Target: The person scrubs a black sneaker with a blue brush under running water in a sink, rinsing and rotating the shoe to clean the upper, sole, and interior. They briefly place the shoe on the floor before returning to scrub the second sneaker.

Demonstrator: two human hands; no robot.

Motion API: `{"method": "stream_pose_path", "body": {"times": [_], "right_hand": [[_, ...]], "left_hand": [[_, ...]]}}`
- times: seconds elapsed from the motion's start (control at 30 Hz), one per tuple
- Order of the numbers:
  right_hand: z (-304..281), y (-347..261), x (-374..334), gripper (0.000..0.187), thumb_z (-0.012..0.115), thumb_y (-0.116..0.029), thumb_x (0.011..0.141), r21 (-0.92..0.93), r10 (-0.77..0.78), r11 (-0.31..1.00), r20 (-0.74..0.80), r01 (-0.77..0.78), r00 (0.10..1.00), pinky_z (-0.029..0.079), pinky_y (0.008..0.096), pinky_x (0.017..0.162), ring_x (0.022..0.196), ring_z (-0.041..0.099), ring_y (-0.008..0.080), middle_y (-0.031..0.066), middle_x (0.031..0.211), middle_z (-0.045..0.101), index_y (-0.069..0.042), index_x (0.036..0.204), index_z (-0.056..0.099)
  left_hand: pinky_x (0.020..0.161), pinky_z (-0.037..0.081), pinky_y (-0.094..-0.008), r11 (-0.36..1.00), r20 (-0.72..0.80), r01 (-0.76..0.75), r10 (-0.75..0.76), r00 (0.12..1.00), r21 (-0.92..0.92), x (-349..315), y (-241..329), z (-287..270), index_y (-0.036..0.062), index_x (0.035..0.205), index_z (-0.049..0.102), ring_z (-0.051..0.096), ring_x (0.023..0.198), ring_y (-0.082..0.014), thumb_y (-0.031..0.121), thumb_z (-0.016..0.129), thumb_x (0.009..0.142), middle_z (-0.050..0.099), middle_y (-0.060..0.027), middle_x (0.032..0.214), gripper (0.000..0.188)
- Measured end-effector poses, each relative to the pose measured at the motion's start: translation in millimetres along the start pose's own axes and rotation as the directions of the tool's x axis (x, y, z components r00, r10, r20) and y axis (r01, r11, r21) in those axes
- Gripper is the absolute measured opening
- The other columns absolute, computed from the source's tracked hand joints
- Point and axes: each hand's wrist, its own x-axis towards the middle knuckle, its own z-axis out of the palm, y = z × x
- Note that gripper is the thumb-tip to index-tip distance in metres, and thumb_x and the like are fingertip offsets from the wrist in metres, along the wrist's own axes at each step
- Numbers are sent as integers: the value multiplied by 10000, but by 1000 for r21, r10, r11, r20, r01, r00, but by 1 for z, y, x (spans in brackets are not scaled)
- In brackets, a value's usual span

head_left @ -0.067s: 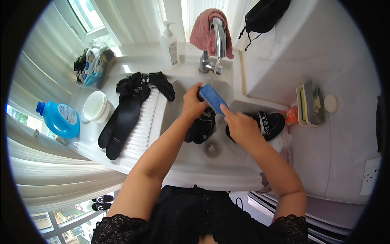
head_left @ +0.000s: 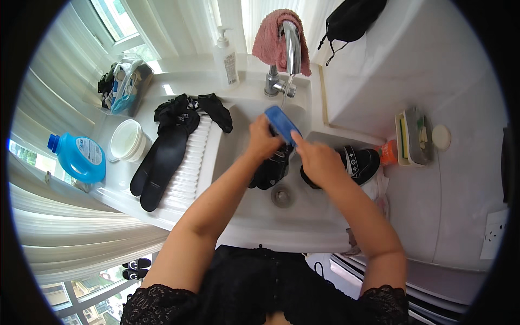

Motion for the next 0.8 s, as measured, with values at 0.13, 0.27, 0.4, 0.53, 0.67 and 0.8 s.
{"method": "stream_pose_path", "body": {"times": [0.13, 0.27, 0.4, 0.53, 0.67, 0.8], "right_hand": [[-2, 5, 14, 378, 521, -197, 937, 70, -40, 996, -100, 47, 994, 474, 492, 707, 795, 610, 422, 242, 834, 633, -171, 1313, 547], [-5, 17, -19, 358, 516, -189, 944, 242, 67, 968, -3, -65, 998, 484, 454, 718, 785, 611, 429, 258, 818, 623, -132, 1294, 566], [-30, 28, -20, 354, 520, -189, 939, 316, 129, 946, -144, -78, 981, 484, 460, 736, 817, 604, 445, 273, 858, 618, -108, 1280, 570], [-17, 11, -36, 354, 499, -181, 941, 328, 1, 944, -105, 34, 994, 475, 497, 752, 846, 594, 454, 270, 907, 628, -69, 1270, 570], [-5, 29, 6, 368, 485, -196, 952, 298, 70, 954, -92, -40, 993, 474, 509, 776, 862, 612, 432, 244, 925, 651, -140, 1310, 550], [-27, 9, -8, 377, 477, -216, 957, 208, 52, 977, -6, -50, 999, 490, 487, 772, 889, 625, 390, 207, 939, 663, -179, 1328, 535]], "left_hand": [[944, 368, -428, 996, 0, 77, -77, 997, 53, 2, 21, 4, 62, 1098, 571, 537, 1035, -353, 246, 805, 577, 579, -154, 1039, 600], [979, 337, -424, 985, -142, 8, 17, 990, 173, -11, 21, -7, 82, 1211, 519, 507, 1093, -318, 267, 819, 589, 552, -132, 1133, 714], [977, 353, -447, 970, -177, -66, 109, 978, 234, -24, 46, 5, 23, 1165, 514, 497, 1089, -356, 280, 830, 608, 548, -166, 1131, 690], [910, 413, -437, 991, -189, 19, 7, 982, 136, -28, 42, 11, 8, 1108, 506, 490, 1059, -397, 190, 839, 593, 538, -190, 1106, 640], [910, 406, -438, 986, -272, -61, 102, 957, 154, -33, 51, 26, -1, 1113, 486, 492, 1029, -381, 210, 843, 594, 531, -193, 1051, 664], [873, 430, -424, 987, -210, -28, 62, 976, 161, -32, 46, 15, 1, 1093, 493, 516, 1001, -356, 224, 855, 599, 535, -180, 1044, 652]]}}
